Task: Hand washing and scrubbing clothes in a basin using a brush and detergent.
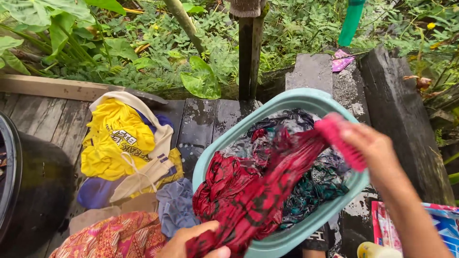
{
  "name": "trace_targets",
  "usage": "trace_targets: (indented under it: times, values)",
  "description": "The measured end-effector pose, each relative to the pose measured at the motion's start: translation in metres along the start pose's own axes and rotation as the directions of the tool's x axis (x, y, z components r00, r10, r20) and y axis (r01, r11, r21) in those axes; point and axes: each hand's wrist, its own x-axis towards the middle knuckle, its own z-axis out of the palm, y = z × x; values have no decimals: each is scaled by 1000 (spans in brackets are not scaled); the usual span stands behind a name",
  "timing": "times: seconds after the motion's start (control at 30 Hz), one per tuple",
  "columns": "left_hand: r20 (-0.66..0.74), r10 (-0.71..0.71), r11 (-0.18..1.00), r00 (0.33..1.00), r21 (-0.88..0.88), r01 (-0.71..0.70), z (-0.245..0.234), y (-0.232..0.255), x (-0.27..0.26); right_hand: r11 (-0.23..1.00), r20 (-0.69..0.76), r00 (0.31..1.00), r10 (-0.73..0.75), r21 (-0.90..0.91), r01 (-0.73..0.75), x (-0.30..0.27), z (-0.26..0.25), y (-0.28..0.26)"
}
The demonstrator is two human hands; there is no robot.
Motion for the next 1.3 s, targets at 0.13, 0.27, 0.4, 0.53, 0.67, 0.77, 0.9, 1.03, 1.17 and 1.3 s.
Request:
trace_targets:
  times: [0.13,0.27,0.4,0.53,0.67,0.77,0.9,1.03,1.17,1.3]
  values:
    - [-134,647,762,750,145,-631,-3,23,-21,877,39,896,-442,231,422,-27,7,-110]
    - [-393,370,511,842,-671,-538,-4,57,-12,813,-57,821,-568,114,571,-20,43,-131]
    - [-315,-59,538,947,-809,-236,-6,-22,53,837,81,834,-545,-6,548,-15,111,-74]
    - [-359,103,844,927,-463,-273,-3,-120,99,705,331,723,-607,-197,682,-96,178,-13]
    - [-273,267,766,924,-522,-376,-14,-175,112,519,891,309,-333,-100,849,-71,181,-8]
    - [-274,286,797,918,-465,-387,-17,-163,102,342,829,474,-296,-372,863,6,135,15]
    - [-258,215,802,942,-504,-321,-14,-134,93,212,473,601,-645,-644,735,39,110,41]
    - [-249,142,797,958,-546,-260,-15,-151,101,590,196,935,-295,-732,340,-49,163,-21]
    - [-214,201,819,956,-498,-284,-19,-167,103,556,697,581,-420,-308,772,-97,196,-17]
    - [-140,274,778,951,-549,-305,-23,-164,91,126,687,700,-193,-690,712,20,152,-4]
